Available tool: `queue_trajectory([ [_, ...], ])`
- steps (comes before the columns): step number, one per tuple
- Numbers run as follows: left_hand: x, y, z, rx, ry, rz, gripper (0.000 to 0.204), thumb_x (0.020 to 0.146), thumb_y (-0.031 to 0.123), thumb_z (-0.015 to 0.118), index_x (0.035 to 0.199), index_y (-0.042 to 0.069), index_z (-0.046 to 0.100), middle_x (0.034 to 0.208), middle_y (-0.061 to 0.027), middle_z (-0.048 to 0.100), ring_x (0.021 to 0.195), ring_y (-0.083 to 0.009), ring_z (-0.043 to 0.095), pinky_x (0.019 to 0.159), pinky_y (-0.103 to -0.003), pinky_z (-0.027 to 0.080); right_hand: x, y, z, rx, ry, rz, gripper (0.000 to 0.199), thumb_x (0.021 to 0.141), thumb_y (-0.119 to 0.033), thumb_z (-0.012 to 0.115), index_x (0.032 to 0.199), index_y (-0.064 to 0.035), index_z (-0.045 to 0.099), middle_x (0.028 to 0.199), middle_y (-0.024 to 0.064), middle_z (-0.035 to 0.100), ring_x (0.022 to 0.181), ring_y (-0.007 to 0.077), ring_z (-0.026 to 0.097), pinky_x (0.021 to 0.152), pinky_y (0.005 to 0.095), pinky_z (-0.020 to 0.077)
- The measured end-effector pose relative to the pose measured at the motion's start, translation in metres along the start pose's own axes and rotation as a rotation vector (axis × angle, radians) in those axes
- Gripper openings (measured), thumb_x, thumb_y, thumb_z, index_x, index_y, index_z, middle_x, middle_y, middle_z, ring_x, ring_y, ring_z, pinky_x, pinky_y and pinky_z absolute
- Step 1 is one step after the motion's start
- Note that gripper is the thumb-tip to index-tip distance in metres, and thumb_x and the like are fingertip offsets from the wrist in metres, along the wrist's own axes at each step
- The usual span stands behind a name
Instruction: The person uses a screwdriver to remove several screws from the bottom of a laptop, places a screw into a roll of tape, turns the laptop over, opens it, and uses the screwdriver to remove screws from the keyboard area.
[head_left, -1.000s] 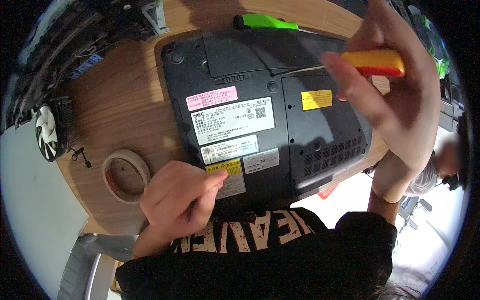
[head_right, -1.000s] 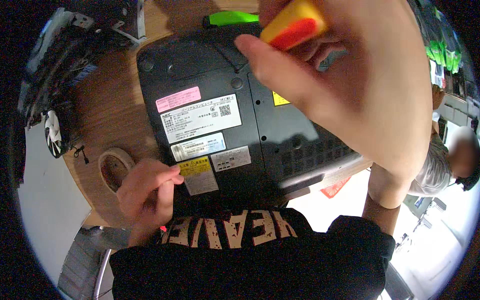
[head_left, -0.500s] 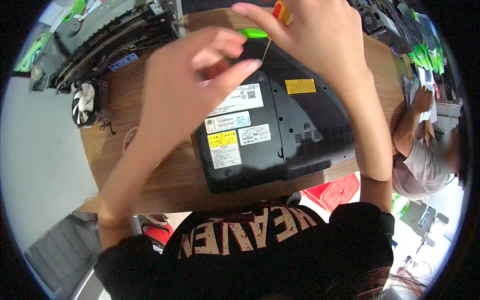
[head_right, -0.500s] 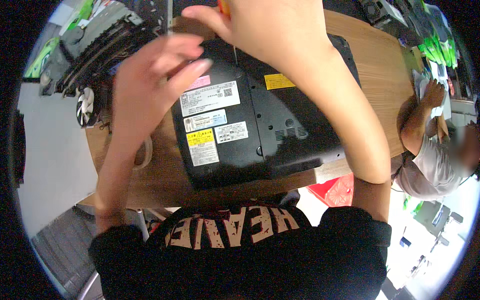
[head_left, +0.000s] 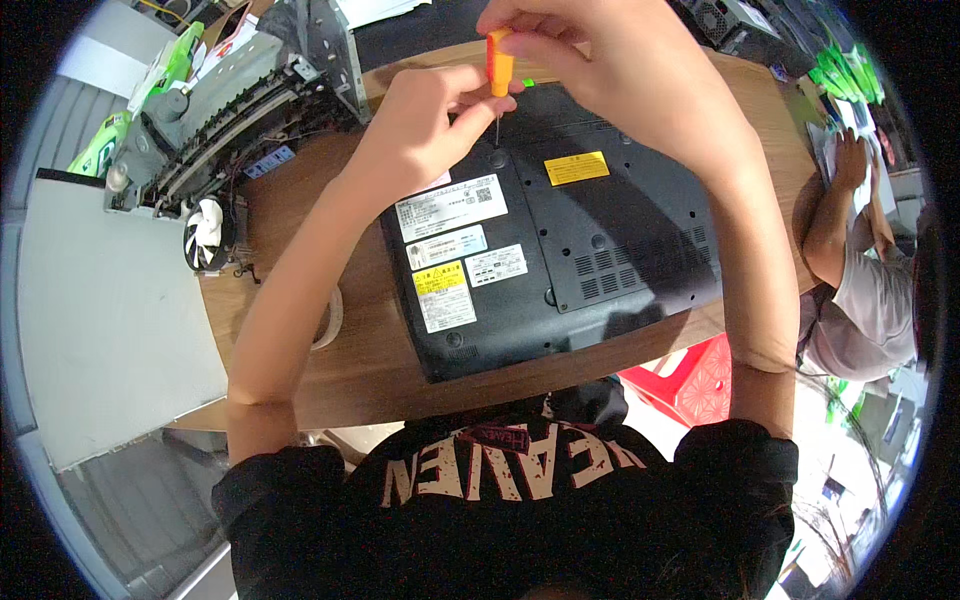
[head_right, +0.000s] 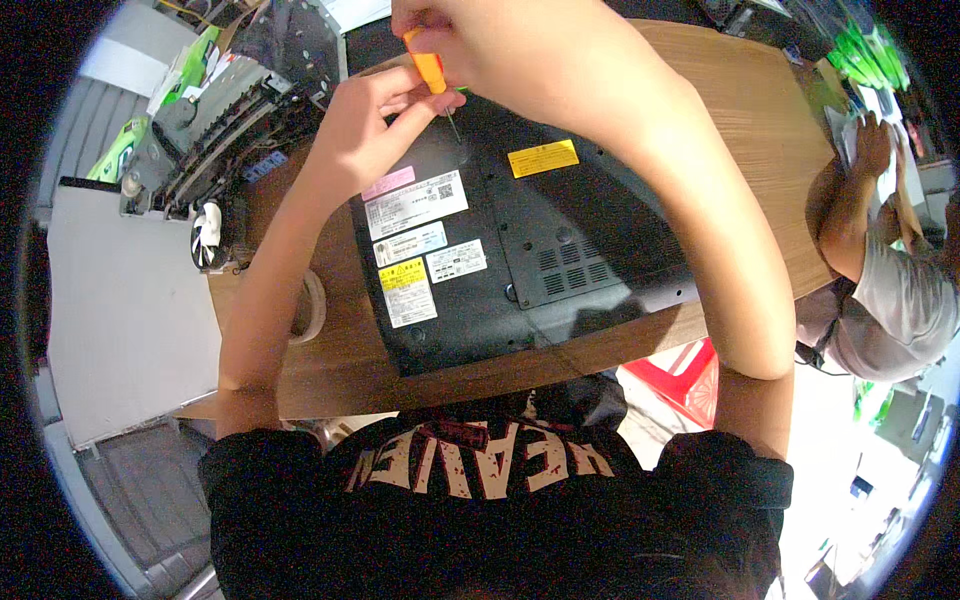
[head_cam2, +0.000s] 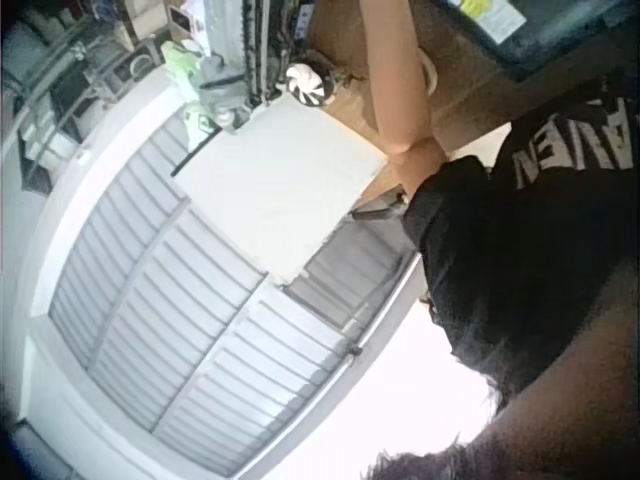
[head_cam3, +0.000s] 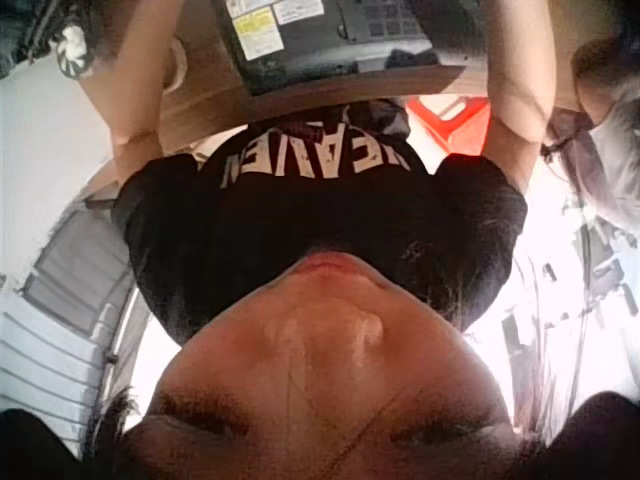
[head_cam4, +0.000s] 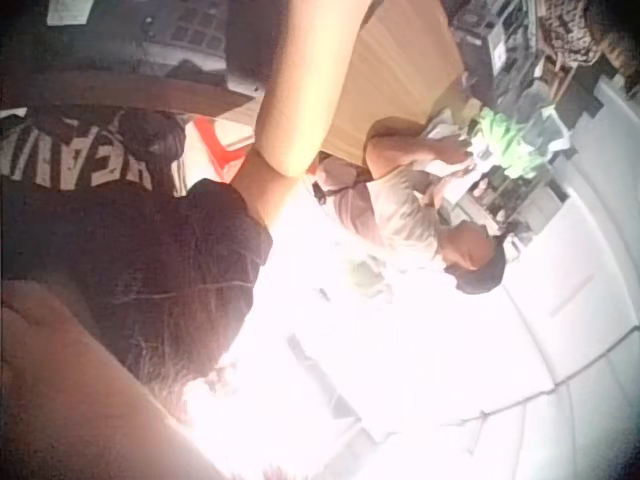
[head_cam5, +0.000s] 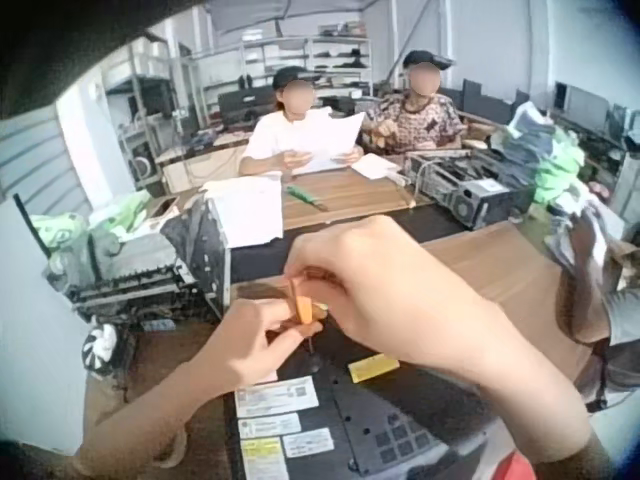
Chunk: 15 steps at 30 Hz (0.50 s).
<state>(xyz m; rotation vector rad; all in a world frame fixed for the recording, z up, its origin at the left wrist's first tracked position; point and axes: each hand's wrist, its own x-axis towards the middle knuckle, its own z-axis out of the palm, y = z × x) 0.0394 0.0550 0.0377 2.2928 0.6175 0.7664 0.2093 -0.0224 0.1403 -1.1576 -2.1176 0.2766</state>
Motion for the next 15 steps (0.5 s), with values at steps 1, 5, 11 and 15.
queue_trajectory([
  [1, -0.001, 0.004, 0.001, -0.044, 0.021, -0.039, 0.024, 0.084, 0.016, 0.068, 0.102, 0.001, 0.066, 0.071, -0.0089, 0.065, 0.067, -0.0119, 0.066, 0.061, -0.024, 0.049, 0.000, -0.006, 0.000, -0.099, 0.015, 0.012, 0.007, 0.079, -0.004, 0.060, 0.081, 0.0028, 0.062, 0.068, 0.0180, 0.061, 0.069, 0.0355, 0.062, 0.063, 0.0383, 0.0494],
  [5, -0.002, 0.027, 0.001, -0.247, 0.094, -0.070, 0.024, 0.080, 0.006, 0.071, 0.104, 0.002, 0.066, 0.088, -0.0056, 0.069, 0.079, -0.0108, 0.066, 0.072, -0.024, 0.052, 0.003, 0.002, 0.007, -0.451, -0.010, -0.015, 0.027, 0.081, -0.025, 0.064, 0.072, 0.0002, 0.063, 0.067, 0.0199, 0.061, 0.067, 0.0363, 0.063, 0.060, 0.0410, 0.0501],
  [11, -0.002, 0.003, -0.003, -0.313, 0.047, -0.037, 0.021, 0.087, 0.006, 0.062, 0.106, -0.003, 0.062, 0.092, -0.0091, 0.069, 0.085, -0.0143, 0.067, 0.079, -0.026, 0.052, 0.009, -0.008, -0.006, -0.408, -0.084, 0.122, 0.019, 0.078, -0.017, 0.065, 0.075, 0.0012, 0.064, 0.070, 0.0181, 0.063, 0.070, 0.0346, 0.064, 0.063, 0.0388, 0.0511],
  [15, -0.001, -0.001, -0.003, -0.292, -0.046, 0.012, 0.023, 0.089, 0.009, 0.059, 0.108, -0.003, 0.061, 0.095, -0.0105, 0.069, 0.086, -0.0157, 0.067, 0.082, -0.028, 0.051, 0.008, -0.001, -0.015, 0.029, -0.146, 0.006, 0.012, 0.077, -0.008, 0.065, 0.077, 0.0036, 0.063, 0.070, 0.0189, 0.063, 0.071, 0.0351, 0.064, 0.065, 0.0374, 0.0509],
])
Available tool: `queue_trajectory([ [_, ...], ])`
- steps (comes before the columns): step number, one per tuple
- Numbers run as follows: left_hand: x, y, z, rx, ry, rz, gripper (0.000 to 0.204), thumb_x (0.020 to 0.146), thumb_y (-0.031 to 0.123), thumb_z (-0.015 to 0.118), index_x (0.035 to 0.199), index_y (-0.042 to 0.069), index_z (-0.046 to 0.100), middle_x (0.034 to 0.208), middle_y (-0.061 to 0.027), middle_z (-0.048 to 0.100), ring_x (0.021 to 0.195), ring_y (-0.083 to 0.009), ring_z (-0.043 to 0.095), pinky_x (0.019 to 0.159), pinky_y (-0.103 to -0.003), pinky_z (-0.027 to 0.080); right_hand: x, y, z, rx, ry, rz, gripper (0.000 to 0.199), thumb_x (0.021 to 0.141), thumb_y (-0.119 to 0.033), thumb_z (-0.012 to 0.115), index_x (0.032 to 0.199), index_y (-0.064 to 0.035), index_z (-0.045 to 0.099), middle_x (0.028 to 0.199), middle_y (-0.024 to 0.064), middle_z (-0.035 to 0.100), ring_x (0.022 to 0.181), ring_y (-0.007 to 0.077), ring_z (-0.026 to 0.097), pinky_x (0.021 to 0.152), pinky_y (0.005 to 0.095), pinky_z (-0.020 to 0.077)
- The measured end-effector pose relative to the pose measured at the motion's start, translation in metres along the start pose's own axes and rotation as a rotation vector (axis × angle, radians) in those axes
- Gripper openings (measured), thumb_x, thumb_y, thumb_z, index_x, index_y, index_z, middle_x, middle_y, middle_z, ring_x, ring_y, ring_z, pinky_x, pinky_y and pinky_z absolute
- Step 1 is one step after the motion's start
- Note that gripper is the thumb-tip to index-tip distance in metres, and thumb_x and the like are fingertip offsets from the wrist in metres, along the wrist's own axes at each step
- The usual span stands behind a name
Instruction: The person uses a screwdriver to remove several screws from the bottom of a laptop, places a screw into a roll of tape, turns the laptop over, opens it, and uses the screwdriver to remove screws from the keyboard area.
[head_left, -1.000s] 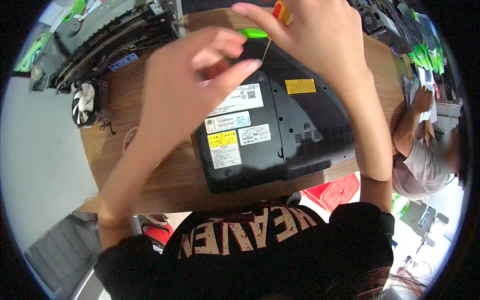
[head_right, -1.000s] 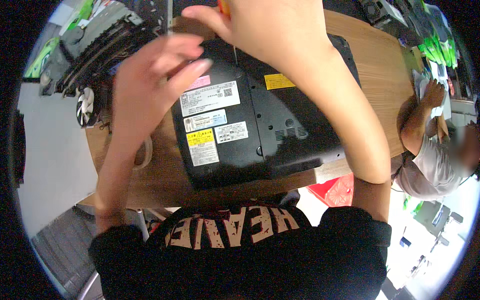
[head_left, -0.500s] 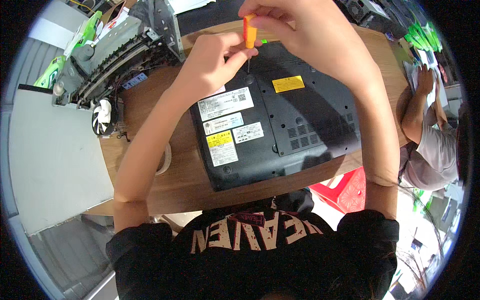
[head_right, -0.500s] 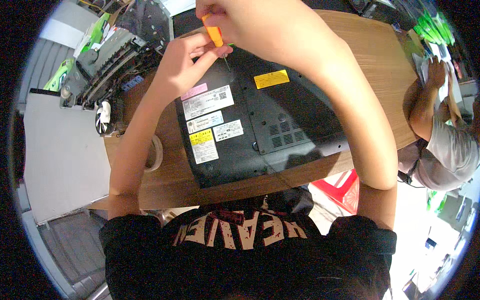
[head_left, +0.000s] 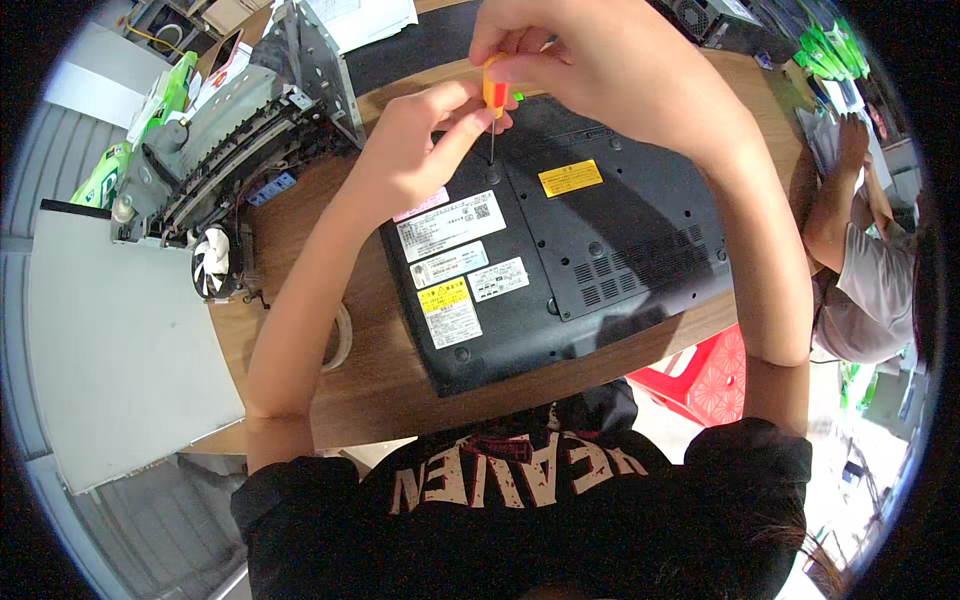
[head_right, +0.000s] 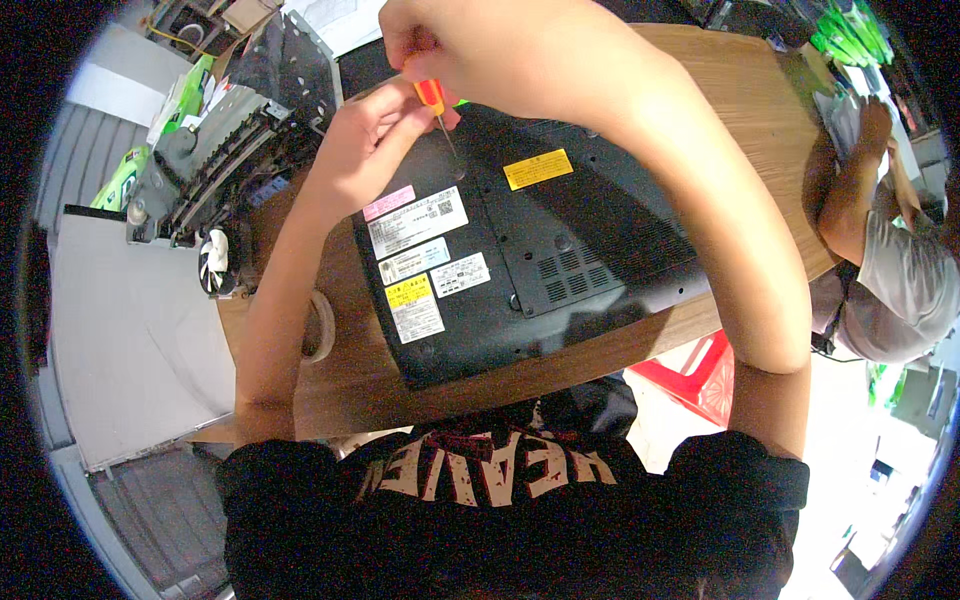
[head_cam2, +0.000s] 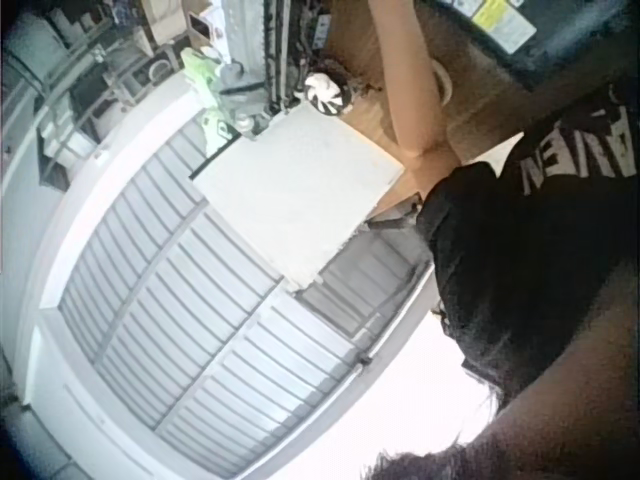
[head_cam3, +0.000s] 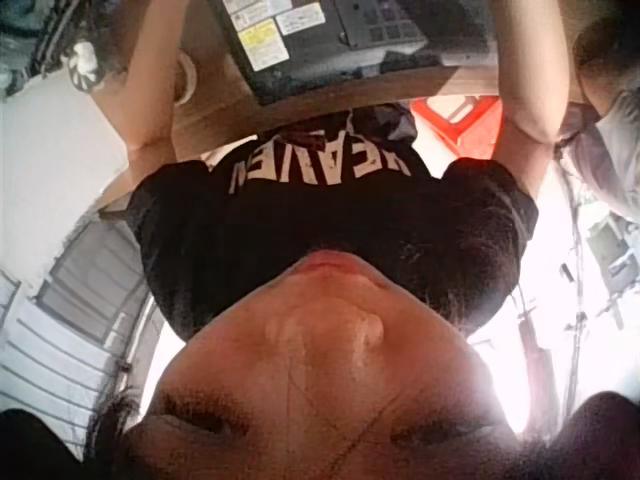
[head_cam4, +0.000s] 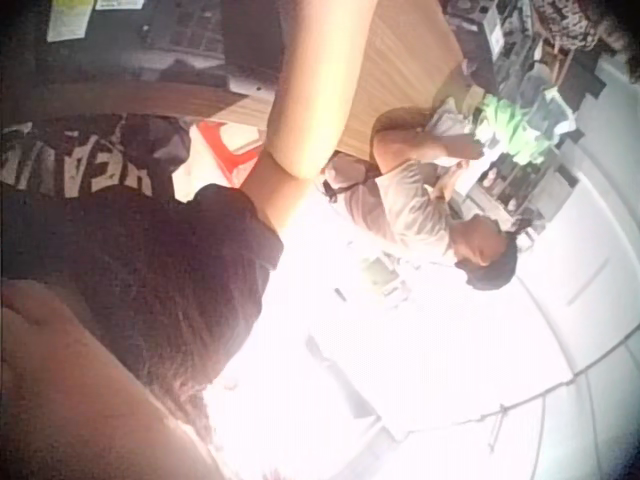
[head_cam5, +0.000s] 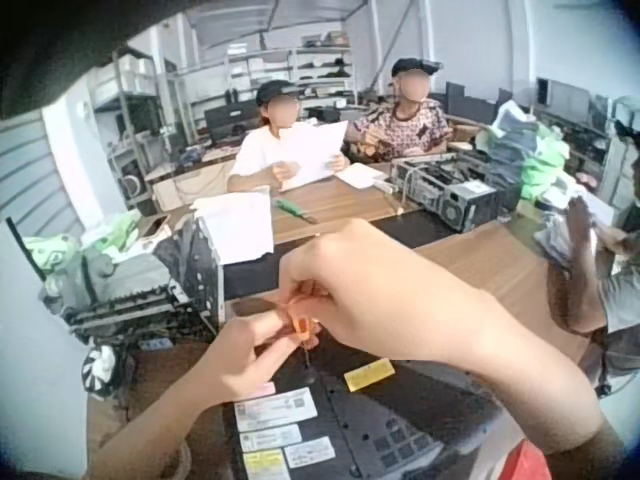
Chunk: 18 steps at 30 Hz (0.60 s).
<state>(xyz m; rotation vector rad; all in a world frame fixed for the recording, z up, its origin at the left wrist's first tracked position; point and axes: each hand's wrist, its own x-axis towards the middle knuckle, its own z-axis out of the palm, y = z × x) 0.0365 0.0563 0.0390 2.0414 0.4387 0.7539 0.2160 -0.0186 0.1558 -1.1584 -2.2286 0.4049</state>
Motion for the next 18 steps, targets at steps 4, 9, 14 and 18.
queue_trajectory([
  [4, 0.001, 0.007, 0.006, -0.022, 0.039, 0.013, 0.026, 0.089, 0.012, 0.061, 0.111, -0.002, 0.060, 0.097, -0.0116, 0.069, 0.089, -0.0171, 0.067, 0.082, -0.028, 0.051, 0.004, 0.003, 0.017, -0.399, 0.083, 0.049, 0.023, 0.079, -0.019, 0.066, 0.074, 0.0032, 0.063, 0.066, 0.0181, 0.062, 0.068, 0.0332, 0.065, 0.063, 0.0361, 0.0514],
  [9, 0.003, -0.004, 0.004, 0.015, 0.048, -0.058, 0.026, 0.090, 0.012, 0.059, 0.111, -0.003, 0.058, 0.094, -0.0106, 0.068, 0.091, -0.0171, 0.066, 0.083, -0.029, 0.051, 0.008, 0.002, 0.024, -0.821, 0.025, 0.275, 0.028, 0.082, -0.024, 0.066, 0.074, 0.0030, 0.063, 0.063, 0.0151, 0.063, 0.062, 0.0315, 0.065, 0.062, 0.0364, 0.0526],
  [14, 0.004, -0.004, -0.001, -0.201, -0.050, -0.062, 0.027, 0.090, 0.013, 0.061, 0.112, -0.003, 0.058, 0.101, -0.0091, 0.066, 0.093, -0.0165, 0.064, 0.085, -0.030, 0.050, 0.002, 0.001, 0.010, 0.200, 0.046, -0.024, 0.014, 0.081, -0.010, 0.064, 0.080, 0.0040, 0.062, 0.067, 0.0152, 0.064, 0.067, 0.0269, 0.067, 0.063, 0.0352, 0.0525],
  [18, 0.002, -0.002, 0.006, -0.095, 0.006, 0.009, 0.026, 0.087, 0.008, 0.064, 0.110, -0.002, 0.059, 0.100, -0.0092, 0.067, 0.091, -0.0161, 0.065, 0.084, -0.029, 0.051, 0.001, -0.006, 0.011, -0.334, 0.045, 0.005, 0.024, 0.080, -0.019, 0.066, 0.072, 0.0032, 0.063, 0.064, 0.0192, 0.061, 0.065, 0.0352, 0.064, 0.062, 0.0396, 0.0516],
])
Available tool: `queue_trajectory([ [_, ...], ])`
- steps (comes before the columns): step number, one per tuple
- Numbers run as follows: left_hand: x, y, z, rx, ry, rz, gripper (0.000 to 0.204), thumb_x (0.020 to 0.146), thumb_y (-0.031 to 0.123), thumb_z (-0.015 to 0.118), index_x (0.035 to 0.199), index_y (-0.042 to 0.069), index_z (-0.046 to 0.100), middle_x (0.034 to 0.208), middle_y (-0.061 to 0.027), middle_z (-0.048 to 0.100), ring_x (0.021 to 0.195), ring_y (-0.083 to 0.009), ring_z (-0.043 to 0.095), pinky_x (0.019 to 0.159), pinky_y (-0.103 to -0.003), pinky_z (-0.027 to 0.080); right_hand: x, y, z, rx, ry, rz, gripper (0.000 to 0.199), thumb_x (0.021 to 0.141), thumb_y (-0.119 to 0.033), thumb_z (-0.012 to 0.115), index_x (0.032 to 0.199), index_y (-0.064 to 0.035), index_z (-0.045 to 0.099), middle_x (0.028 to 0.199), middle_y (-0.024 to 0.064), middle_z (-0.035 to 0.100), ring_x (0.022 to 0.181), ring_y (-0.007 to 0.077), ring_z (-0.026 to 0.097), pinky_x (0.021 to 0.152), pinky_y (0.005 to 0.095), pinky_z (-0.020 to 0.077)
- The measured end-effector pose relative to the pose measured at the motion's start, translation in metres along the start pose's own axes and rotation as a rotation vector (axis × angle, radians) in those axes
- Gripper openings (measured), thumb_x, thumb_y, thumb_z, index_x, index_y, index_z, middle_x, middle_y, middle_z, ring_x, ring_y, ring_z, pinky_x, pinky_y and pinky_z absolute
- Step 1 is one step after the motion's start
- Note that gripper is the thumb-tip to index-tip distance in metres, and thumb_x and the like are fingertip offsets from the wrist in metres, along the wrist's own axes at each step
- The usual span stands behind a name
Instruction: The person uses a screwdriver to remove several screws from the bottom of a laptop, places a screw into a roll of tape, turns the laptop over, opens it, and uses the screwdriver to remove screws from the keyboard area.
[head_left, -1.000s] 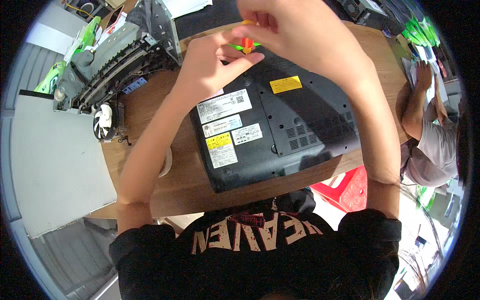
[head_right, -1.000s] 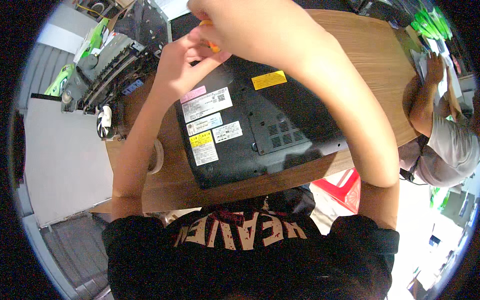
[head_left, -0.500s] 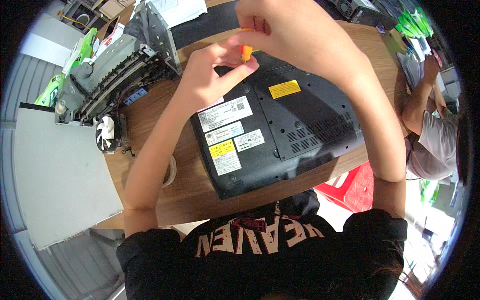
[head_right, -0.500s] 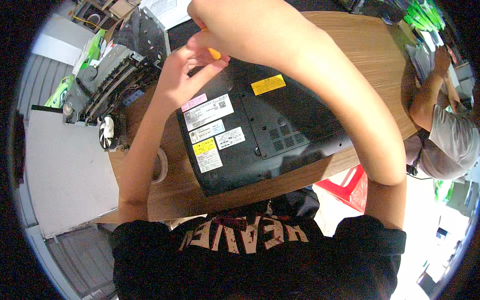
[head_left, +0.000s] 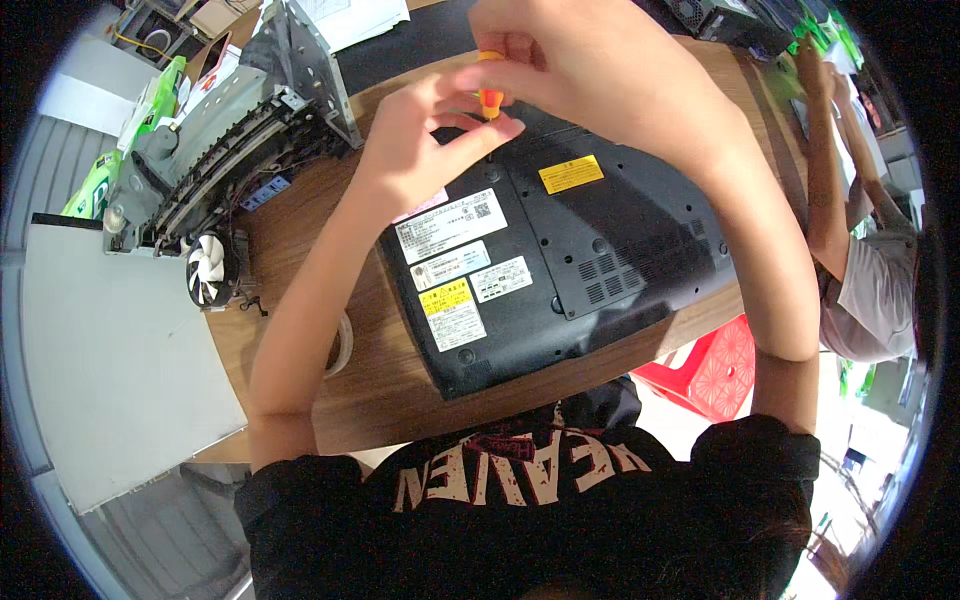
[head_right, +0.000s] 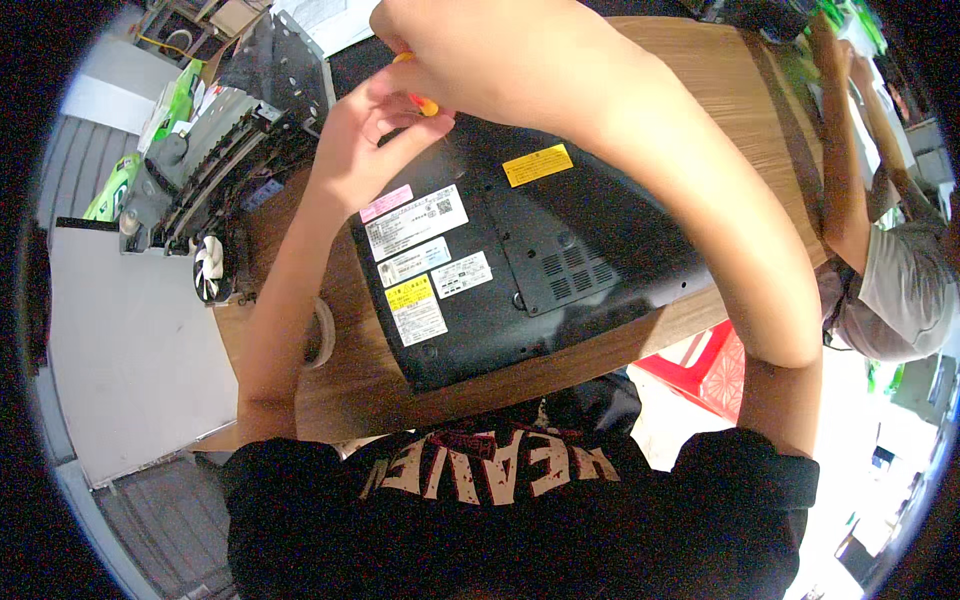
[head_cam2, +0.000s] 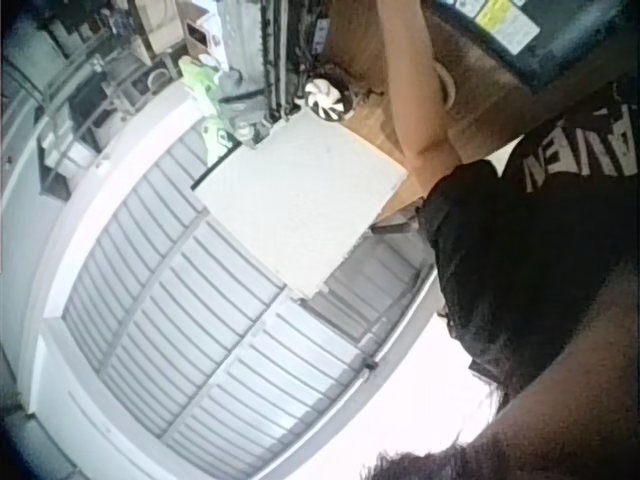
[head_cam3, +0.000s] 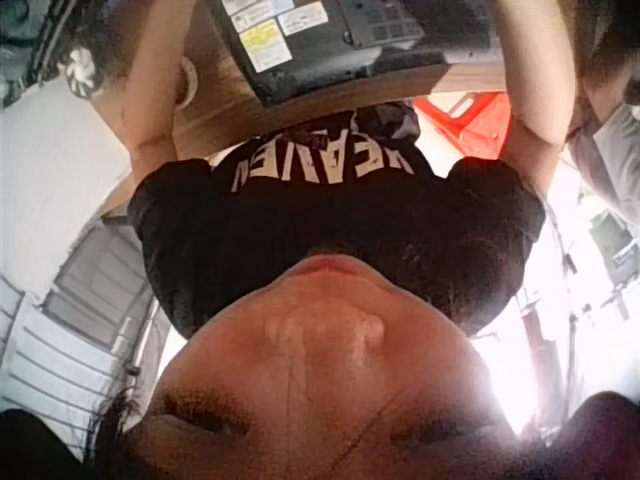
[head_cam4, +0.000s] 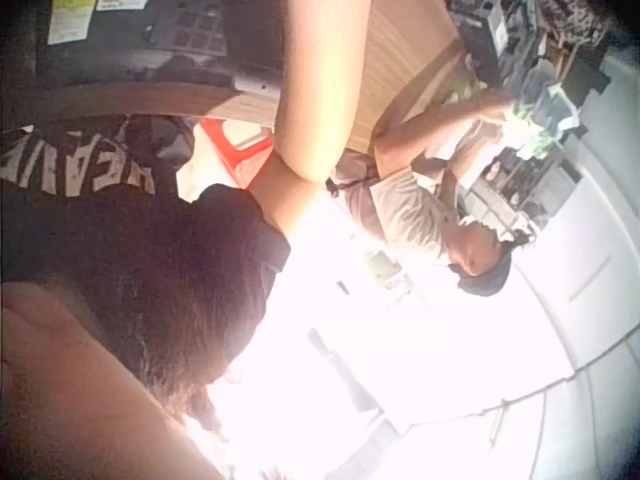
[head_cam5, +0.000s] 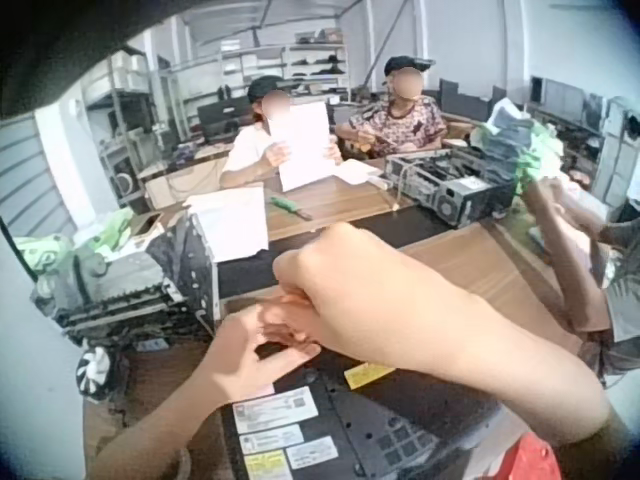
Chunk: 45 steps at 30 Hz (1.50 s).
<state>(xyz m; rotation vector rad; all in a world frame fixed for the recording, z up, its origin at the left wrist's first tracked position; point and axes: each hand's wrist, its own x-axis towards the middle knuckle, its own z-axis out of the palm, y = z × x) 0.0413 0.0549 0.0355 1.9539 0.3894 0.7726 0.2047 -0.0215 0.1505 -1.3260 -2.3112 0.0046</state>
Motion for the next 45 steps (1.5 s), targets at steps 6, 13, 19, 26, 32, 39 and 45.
queue_trajectory([
  [6, -0.002, -0.009, -0.007, -0.001, 0.108, -0.069, 0.022, 0.086, 0.002, 0.064, 0.107, -0.002, 0.062, 0.099, -0.0091, 0.068, 0.090, -0.0146, 0.065, 0.082, -0.027, 0.052, 0.005, 0.001, 0.011, -0.370, -0.030, 0.206, 0.037, 0.083, -0.035, 0.063, 0.070, -0.0004, 0.065, 0.061, 0.0179, 0.060, 0.061, 0.0338, 0.064, 0.058, 0.0378, 0.0516],
  [13, 0.001, -0.007, -0.005, -0.127, -0.026, -0.029, 0.023, 0.089, 0.006, 0.061, 0.111, -0.001, 0.061, 0.101, -0.0083, 0.067, 0.094, -0.0148, 0.064, 0.088, -0.029, 0.049, 0.001, 0.011, 0.003, 0.021, -0.044, -0.013, 0.014, 0.079, -0.012, 0.065, 0.079, 0.0018, 0.064, 0.067, 0.0191, 0.062, 0.069, 0.0339, 0.064, 0.063, 0.0381, 0.0504],
  [19, 0.005, -0.017, -0.003, -0.152, 0.079, 0.161, 0.030, 0.083, 0.000, 0.066, 0.112, 0.001, 0.062, 0.100, -0.0073, 0.068, 0.086, -0.0140, 0.067, 0.080, -0.026, 0.053, 0.008, 0.001, 0.022, -0.425, -0.043, 0.144, 0.042, 0.083, -0.043, 0.062, 0.077, -0.0010, 0.065, 0.060, 0.0179, 0.060, 0.059, 0.0373, 0.062, 0.059, 0.0416, 0.0516],
  [26, 0.005, -0.008, -0.011, -0.058, -0.063, 0.043, 0.022, 0.086, -0.001, 0.061, 0.108, -0.004, 0.060, 0.098, -0.0093, 0.067, 0.088, -0.0140, 0.066, 0.079, -0.025, 0.051, 0.000, 0.011, 0.001, 0.244, -0.031, -0.067, 0.016, 0.083, -0.013, 0.063, 0.078, 0.0029, 0.062, 0.070, 0.0189, 0.062, 0.072, 0.0356, 0.063, 0.065, 0.0391, 0.0498],
  [32, 0.000, -0.005, -0.005, -0.102, 0.081, 0.080, 0.025, 0.084, -0.003, 0.063, 0.109, -0.003, 0.059, 0.098, -0.0100, 0.067, 0.086, -0.0156, 0.067, 0.080, -0.026, 0.052, 0.005, 0.006, 0.015, -0.239, -0.023, -0.004, 0.037, 0.084, -0.033, 0.059, 0.065, -0.0026, 0.065, 0.060, 0.0179, 0.060, 0.061, 0.0342, 0.063, 0.058, 0.0395, 0.0510],
  [39, 0.008, -0.005, -0.009, -0.093, -0.011, -0.019, 0.019, 0.089, 0.001, 0.058, 0.107, -0.002, 0.061, 0.097, -0.0087, 0.067, 0.089, -0.0144, 0.064, 0.083, -0.027, 0.051, 0.008, 0.004, -0.010, 0.149, -0.042, 0.000, 0.020, 0.083, -0.016, 0.060, 0.073, 0.0008, 0.064, 0.063, 0.0174, 0.061, 0.066, 0.0337, 0.064, 0.062, 0.0375, 0.0507],
  [45, 0.004, -0.008, -0.005, -0.097, -0.044, 0.009, 0.023, 0.085, 0.010, 0.067, 0.105, 0.000, 0.063, 0.094, -0.0067, 0.068, 0.086, -0.0142, 0.066, 0.081, -0.027, 0.051, 0.008, 0.015, 0.007, 0.035, -0.058, -0.033, 0.016, 0.082, -0.010, 0.060, 0.079, 0.0053, 0.062, 0.068, 0.0195, 0.062, 0.072, 0.0355, 0.064, 0.067, 0.0392, 0.0506],
])
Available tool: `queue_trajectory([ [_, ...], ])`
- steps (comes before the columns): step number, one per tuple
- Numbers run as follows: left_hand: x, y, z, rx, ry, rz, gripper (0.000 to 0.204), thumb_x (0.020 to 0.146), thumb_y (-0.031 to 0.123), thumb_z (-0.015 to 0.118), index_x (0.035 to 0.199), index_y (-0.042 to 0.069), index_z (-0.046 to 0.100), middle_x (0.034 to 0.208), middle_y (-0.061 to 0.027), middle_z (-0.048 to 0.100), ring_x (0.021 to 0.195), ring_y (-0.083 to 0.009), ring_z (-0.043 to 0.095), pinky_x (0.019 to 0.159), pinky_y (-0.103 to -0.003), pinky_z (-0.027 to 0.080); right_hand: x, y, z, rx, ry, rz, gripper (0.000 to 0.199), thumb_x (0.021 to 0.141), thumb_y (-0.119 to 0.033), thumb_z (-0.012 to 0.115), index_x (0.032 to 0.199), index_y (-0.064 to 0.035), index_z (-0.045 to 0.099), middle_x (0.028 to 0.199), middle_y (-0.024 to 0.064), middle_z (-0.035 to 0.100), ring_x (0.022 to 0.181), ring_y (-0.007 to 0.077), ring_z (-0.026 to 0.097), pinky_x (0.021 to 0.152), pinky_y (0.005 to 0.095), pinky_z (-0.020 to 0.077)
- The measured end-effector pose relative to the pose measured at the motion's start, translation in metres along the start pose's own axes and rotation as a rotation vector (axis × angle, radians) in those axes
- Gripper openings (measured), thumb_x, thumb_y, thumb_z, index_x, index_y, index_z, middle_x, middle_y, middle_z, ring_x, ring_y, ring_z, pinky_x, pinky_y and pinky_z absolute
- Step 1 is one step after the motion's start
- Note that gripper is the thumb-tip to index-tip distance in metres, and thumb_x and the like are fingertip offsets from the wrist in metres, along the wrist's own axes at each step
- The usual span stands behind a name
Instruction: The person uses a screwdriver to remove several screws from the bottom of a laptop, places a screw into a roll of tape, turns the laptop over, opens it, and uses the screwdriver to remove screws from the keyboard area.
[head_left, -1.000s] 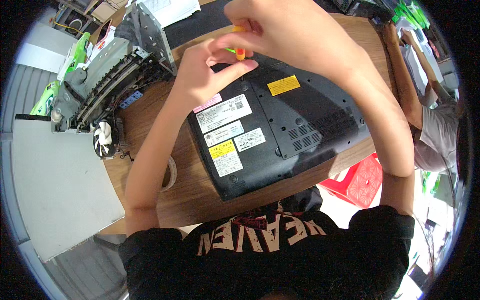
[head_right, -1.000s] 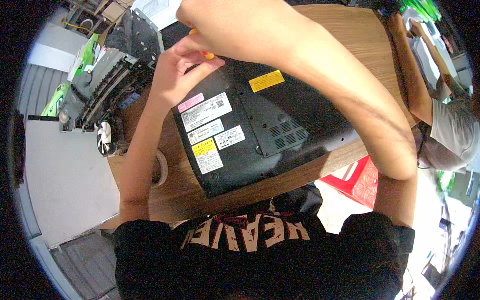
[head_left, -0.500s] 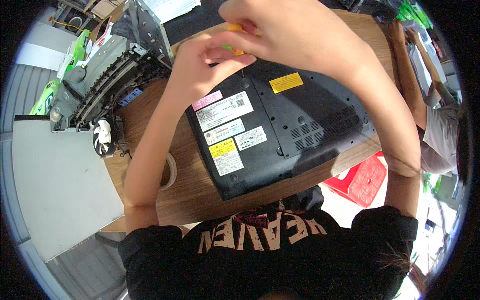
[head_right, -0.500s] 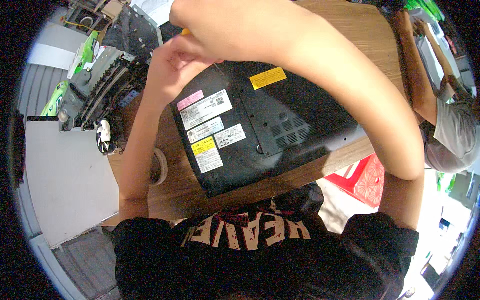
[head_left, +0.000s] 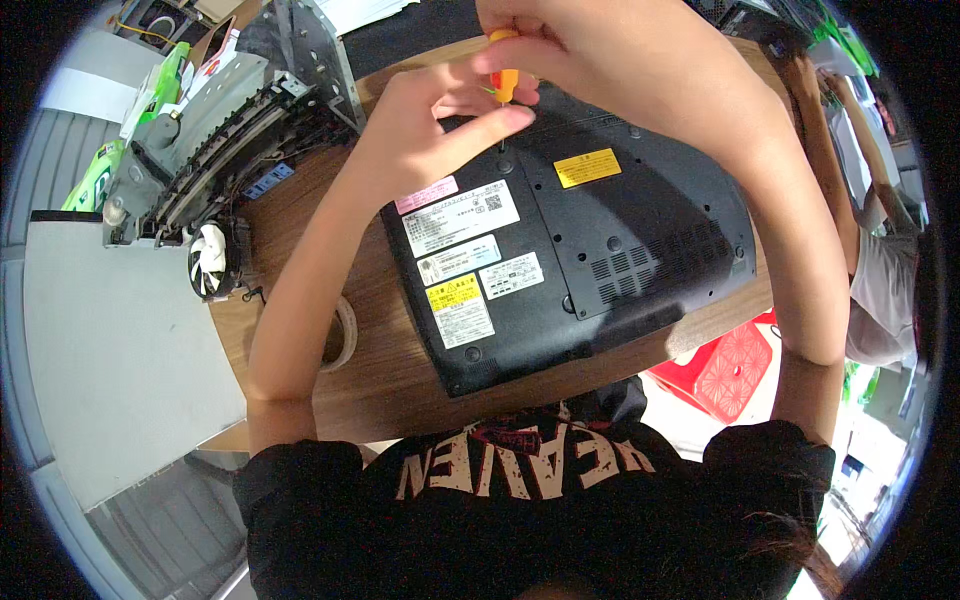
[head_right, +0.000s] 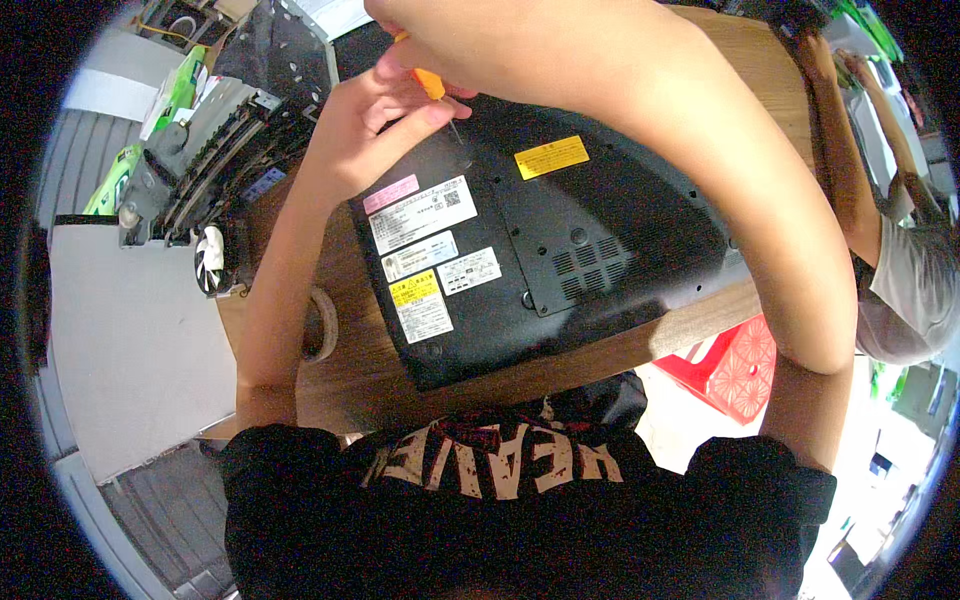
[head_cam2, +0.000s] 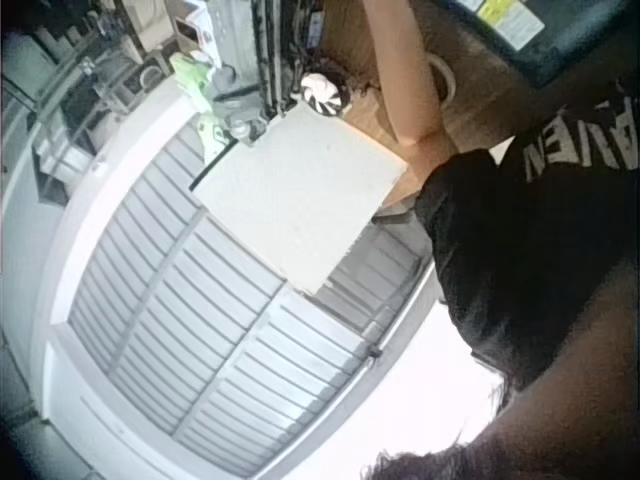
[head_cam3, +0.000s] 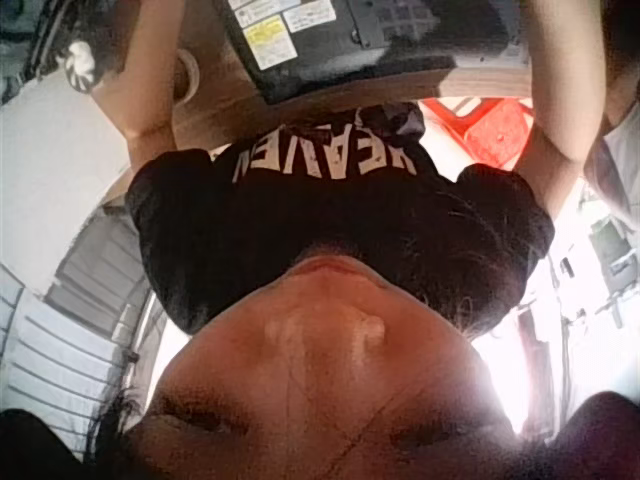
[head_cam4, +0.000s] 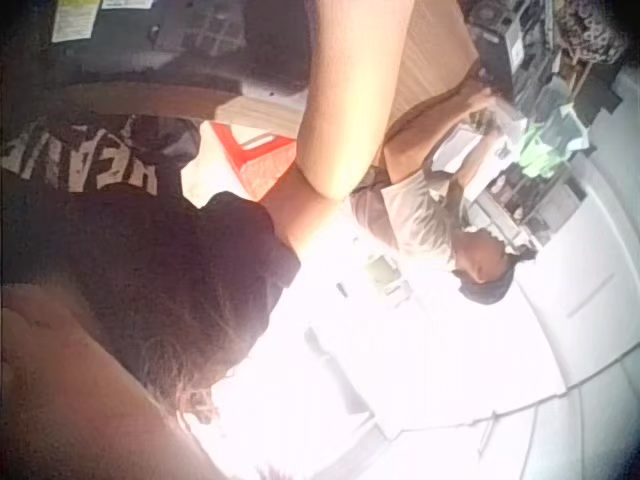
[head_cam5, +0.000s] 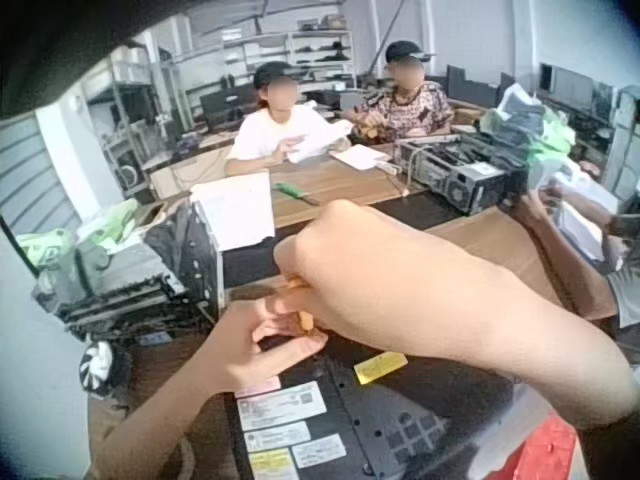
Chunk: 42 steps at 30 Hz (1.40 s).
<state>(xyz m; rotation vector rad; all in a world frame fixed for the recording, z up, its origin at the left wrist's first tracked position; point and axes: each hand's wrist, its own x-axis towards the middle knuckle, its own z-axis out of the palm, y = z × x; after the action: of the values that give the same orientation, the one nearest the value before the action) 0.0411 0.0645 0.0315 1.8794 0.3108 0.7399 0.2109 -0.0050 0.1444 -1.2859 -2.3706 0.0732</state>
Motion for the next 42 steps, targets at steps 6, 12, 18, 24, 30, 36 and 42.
queue_trajectory([
  [6, 0.004, -0.004, 0.001, -0.010, 0.190, -0.088, 0.029, 0.080, 0.001, 0.069, 0.108, 0.003, 0.064, 0.095, -0.0077, 0.068, 0.085, -0.0125, 0.066, 0.081, -0.025, 0.052, 0.008, -0.011, 0.005, -0.446, -0.069, 0.093, 0.025, 0.085, -0.022, 0.061, 0.079, 0.0026, 0.063, 0.069, 0.0194, 0.063, 0.072, 0.0354, 0.065, 0.065, 0.0403, 0.0513],
  [12, -0.004, 0.004, -0.002, -0.036, 0.149, -0.120, 0.024, 0.084, 0.004, 0.066, 0.107, -0.001, 0.065, 0.096, -0.0097, 0.069, 0.090, -0.0129, 0.065, 0.085, -0.025, 0.051, 0.001, 0.008, -0.005, 0.078, -0.053, -0.070, 0.010, 0.081, -0.008, 0.061, 0.083, 0.0016, 0.062, 0.074, 0.0166, 0.064, 0.074, 0.0326, 0.065, 0.065, 0.0377, 0.0507],
  [18, -0.006, 0.005, -0.008, 0.032, 0.016, -0.072, 0.023, 0.086, 0.008, 0.064, 0.105, -0.005, 0.065, 0.096, -0.0113, 0.069, 0.090, -0.0133, 0.065, 0.083, -0.026, 0.052, -0.002, -0.012, -0.013, 0.009, -0.002, -0.203, 0.004, 0.078, 0.000, 0.058, 0.080, 0.0022, 0.060, 0.072, 0.0181, 0.062, 0.075, 0.0341, 0.064, 0.068, 0.0380, 0.0502],
  [24, 0.001, 0.013, -0.021, 0.181, -0.137, -0.089, 0.021, 0.088, 0.011, 0.063, 0.104, -0.002, 0.066, 0.094, -0.0092, 0.070, 0.089, -0.0124, 0.066, 0.081, -0.026, 0.052, -0.007, -0.017, 0.003, -0.122, -0.105, -0.124, 0.013, 0.074, 0.001, 0.057, 0.087, 0.0015, 0.056, 0.077, 0.0173, 0.059, 0.078, 0.0349, 0.062, 0.069, 0.0385, 0.0499],
  [30, -0.032, 0.012, -0.016, 0.164, -0.058, -0.225, 0.039, 0.088, 0.011, 0.063, 0.124, -0.001, 0.054, 0.113, -0.0119, 0.064, 0.104, -0.0190, 0.062, 0.096, -0.033, 0.047, -0.017, -0.008, 0.038, 0.642, -0.015, 0.261, 0.020, 0.086, -0.001, 0.062, 0.103, -0.0026, 0.051, 0.082, 0.0061, 0.058, 0.078, 0.0139, 0.062, 0.069, 0.0265, 0.0500],
  [36, -0.128, 0.055, -0.067, 0.509, 0.190, -0.148, 0.027, 0.091, 0.007, 0.057, 0.116, -0.001, 0.060, 0.110, -0.0096, 0.066, 0.103, -0.0167, 0.061, 0.092, -0.029, 0.047, -0.015, 0.001, 0.059, 0.798, 0.064, 0.234, 0.018, 0.094, -0.005, 0.053, 0.109, -0.0043, 0.044, 0.094, 0.0016, 0.051, 0.086, 0.0086, 0.054, 0.071, 0.0231, 0.0471],
  [42, -0.225, 0.030, -0.100, 0.457, 0.630, -0.295, 0.019, 0.092, 0.012, 0.058, 0.101, -0.002, 0.067, 0.091, -0.0080, 0.070, 0.084, -0.0113, 0.064, 0.076, -0.023, 0.050, 0.012, -0.051, 0.040, 0.352, 0.477, 0.235, 0.028, 0.093, -0.017, 0.056, 0.116, -0.0019, 0.051, 0.086, 0.0069, 0.059, 0.075, 0.0143, 0.060, 0.061, 0.0243, 0.0468],
])
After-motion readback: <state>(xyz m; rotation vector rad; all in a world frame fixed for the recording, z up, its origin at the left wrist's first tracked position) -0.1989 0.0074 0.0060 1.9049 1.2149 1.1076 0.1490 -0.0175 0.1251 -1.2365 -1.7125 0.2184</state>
